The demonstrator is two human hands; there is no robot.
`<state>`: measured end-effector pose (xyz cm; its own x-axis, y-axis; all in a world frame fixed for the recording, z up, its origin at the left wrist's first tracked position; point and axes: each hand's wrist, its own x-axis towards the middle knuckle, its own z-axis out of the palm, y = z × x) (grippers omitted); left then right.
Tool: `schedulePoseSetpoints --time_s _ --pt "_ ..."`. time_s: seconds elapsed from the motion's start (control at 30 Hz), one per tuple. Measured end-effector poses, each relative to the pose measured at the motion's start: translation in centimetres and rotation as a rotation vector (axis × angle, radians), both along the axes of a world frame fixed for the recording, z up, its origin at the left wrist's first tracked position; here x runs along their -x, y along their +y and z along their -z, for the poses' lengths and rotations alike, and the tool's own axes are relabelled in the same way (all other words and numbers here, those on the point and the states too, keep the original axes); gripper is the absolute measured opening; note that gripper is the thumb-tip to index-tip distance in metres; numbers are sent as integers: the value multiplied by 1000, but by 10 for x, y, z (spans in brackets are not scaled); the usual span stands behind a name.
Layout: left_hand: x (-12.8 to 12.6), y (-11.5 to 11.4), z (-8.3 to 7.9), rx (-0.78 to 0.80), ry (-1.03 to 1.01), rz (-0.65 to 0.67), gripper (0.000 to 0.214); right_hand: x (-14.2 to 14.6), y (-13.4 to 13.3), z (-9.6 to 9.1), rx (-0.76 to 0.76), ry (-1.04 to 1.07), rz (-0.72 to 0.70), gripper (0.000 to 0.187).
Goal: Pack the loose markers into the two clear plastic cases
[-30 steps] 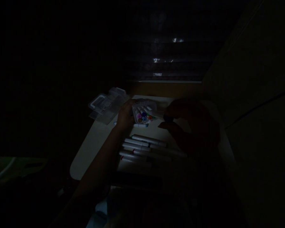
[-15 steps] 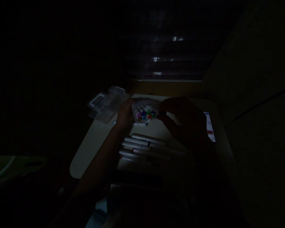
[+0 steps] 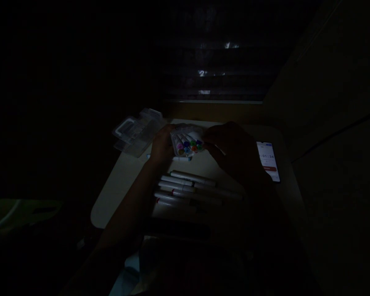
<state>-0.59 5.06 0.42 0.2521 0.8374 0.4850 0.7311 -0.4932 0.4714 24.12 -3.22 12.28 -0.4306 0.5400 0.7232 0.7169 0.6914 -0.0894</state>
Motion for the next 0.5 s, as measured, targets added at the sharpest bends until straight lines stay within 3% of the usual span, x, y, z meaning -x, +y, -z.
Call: schedulePoseSetpoints --time_s 0.17,0.33,0.5 --pt "0 0 0 -11 6 -19 53 1 0 0 49 4 7 16" --pt "0 0 0 -16 5 -9 53 2 0 -2 -38 -8 -17 16" --pt "2 2 3 -44 -8 3 53 1 -3 -1 -93 -31 71 17"
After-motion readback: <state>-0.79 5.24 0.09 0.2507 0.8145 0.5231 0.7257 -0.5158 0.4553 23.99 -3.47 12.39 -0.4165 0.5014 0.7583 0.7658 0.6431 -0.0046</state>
